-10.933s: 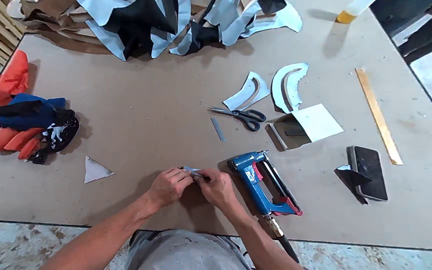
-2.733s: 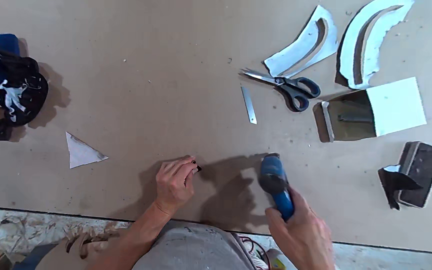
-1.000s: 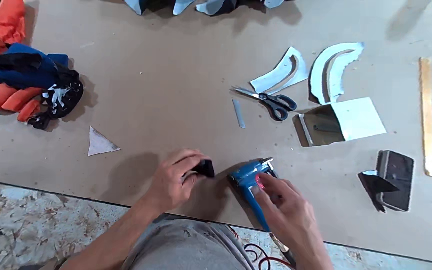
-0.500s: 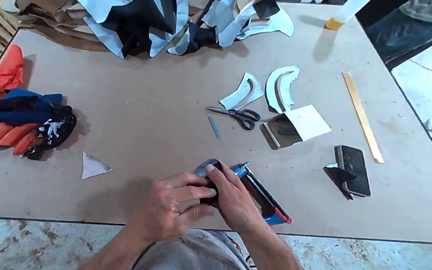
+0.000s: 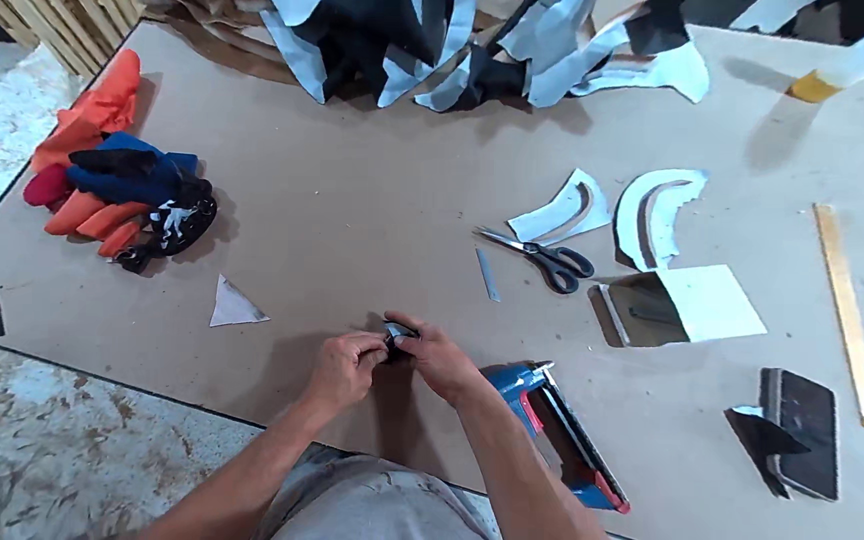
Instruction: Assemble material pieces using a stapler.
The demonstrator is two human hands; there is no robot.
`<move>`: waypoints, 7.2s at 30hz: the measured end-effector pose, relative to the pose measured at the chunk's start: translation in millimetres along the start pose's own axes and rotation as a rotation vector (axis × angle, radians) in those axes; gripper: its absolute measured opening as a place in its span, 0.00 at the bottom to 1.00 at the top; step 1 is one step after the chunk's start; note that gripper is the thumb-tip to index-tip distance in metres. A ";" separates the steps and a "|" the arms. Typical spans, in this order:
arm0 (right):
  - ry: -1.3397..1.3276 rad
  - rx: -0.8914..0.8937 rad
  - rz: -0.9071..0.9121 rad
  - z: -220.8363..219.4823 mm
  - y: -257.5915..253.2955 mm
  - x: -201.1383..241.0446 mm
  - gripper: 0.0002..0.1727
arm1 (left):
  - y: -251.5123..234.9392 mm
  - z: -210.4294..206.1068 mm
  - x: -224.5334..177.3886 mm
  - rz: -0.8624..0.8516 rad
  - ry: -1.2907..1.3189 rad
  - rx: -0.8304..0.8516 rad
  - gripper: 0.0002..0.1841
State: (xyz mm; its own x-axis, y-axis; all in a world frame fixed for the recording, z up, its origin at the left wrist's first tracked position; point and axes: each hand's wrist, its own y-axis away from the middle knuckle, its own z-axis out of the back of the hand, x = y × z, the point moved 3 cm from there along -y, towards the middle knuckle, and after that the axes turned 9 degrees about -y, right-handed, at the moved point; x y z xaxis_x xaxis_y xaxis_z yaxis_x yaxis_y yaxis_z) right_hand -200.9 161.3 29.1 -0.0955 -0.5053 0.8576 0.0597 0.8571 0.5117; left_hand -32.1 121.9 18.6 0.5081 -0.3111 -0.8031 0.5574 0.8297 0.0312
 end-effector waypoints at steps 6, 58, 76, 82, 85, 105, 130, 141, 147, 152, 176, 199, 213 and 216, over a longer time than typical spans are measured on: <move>0.875 -0.514 0.248 30.3 61.5 2.2 0.21 | -2.1 -35.3 -8.3 -0.107 -0.339 -0.034 0.07; 0.687 -0.552 0.206 80.7 131.7 -3.4 0.36 | -9.8 -18.3 -49.8 0.025 0.314 0.098 0.18; 0.115 -0.238 0.808 31.9 157.8 79.3 0.17 | 12.0 42.7 -178.6 -0.577 0.366 -0.278 0.06; -0.101 -0.172 0.702 24.7 114.3 51.6 0.13 | -1.4 19.7 -138.8 -0.256 0.473 -0.134 0.07; -0.291 -0.155 0.393 8.4 68.2 12.0 0.12 | -2.8 1.7 -90.2 -0.172 0.283 -0.200 0.06; 0.924 -0.620 -0.070 100.1 136.8 -43.0 0.42 | 6.1 -47.6 11.4 -0.159 -0.259 -0.169 0.08; 0.487 -0.435 -0.141 52.3 155.1 11.6 0.14 | 0.8 -24.4 10.5 -0.119 -0.110 0.019 0.19; 0.505 -0.444 -0.213 39.5 190.1 -16.7 0.14 | 12.2 -38.0 12.8 -0.301 -0.422 -0.084 0.16; 0.597 -0.428 -0.138 20.6 177.6 -14.8 0.14 | 17.2 -49.6 11.2 -0.292 -0.462 -0.203 0.14; 0.650 -0.405 -0.100 13.1 170.9 -11.9 0.15 | 18.2 -49.0 10.2 -0.273 -0.396 -0.185 0.15; 0.722 -0.471 -0.096 -5.5 136.0 -4.2 0.16 | -12.9 -32.0 10.9 -0.271 -0.274 -0.051 0.09; 0.828 -0.676 -0.161 77.1 163.3 -27.4 0.39 | 4.0 -0.1 -5.9 0.043 0.077 0.219 0.23; -0.226 -0.045 0.798 15.5 147.0 75.6 0.28 | 23.2 44.9 -148.3 -0.528 0.503 -0.115 0.13; -0.084 -0.031 0.937 17.9 157.3 91.1 0.25 | 29.2 59.9 -158.3 -0.711 0.210 -0.242 0.08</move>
State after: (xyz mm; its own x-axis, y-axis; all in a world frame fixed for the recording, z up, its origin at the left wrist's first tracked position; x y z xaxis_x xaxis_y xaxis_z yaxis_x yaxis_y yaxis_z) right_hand -218.0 251.9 186.8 -0.0665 0.3984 0.9148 0.1750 0.9073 -0.3824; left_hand -56.9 167.7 182.3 -0.0656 -0.7319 -0.6782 0.5318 0.5494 -0.6444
